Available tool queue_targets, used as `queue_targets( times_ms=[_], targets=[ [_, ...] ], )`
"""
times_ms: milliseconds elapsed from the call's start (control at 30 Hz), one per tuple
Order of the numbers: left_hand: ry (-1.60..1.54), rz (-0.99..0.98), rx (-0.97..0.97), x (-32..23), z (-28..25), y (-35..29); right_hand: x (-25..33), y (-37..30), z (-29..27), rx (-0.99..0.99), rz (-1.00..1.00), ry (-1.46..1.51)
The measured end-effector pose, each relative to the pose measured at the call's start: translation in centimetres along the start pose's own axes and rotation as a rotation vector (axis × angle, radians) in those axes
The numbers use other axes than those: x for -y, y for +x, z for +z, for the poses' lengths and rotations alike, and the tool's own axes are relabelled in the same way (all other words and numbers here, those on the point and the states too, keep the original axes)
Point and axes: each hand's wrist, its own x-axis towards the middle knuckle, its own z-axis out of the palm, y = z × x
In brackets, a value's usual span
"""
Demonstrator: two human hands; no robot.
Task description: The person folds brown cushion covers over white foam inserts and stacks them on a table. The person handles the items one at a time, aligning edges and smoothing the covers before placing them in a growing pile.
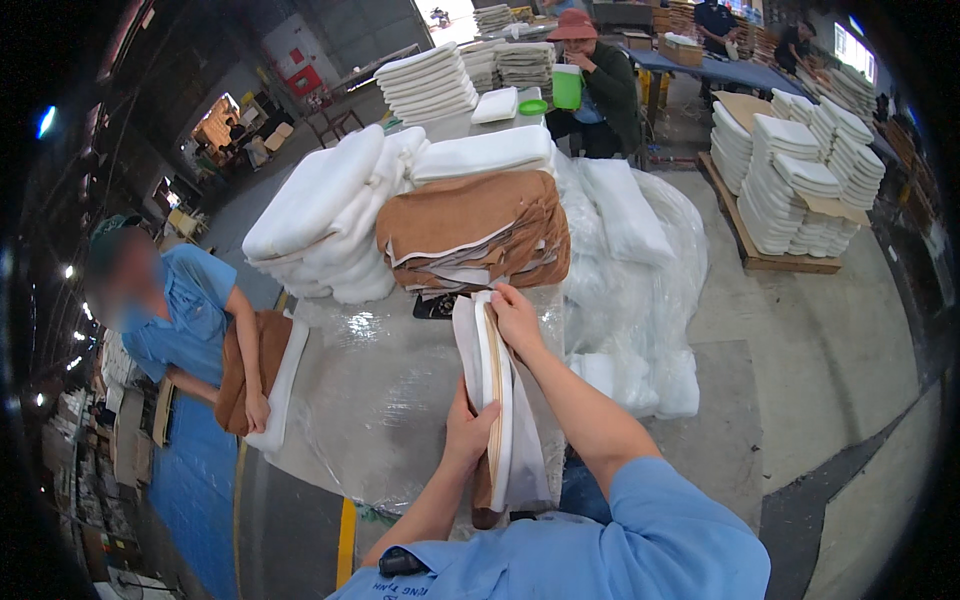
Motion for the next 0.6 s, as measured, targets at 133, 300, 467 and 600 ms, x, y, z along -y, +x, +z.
queue_targets(
  times_ms=[133,300,467,600],
  targets=[
    [-0.004,0.024,-0.003,1.1,0.0,0.8,0.2,1.4,-0.4,0.117,-0.033,-0.251],
    [0.257,0.082,0.024,1.4,-0.9,6.3,0.9,2.7,-0.6,0.251,-0.138,-0.495],
    [0.615,0.202,-0.078,1.8,0.1,8.8,1.3,4.3,-0.5,0.320,-0.169,-0.587],
    [0.612,0.184,-0.058,2.0,0.4,8.9,1.5,3.8,0.0,0.230,-0.432,-0.646]
  ],
)
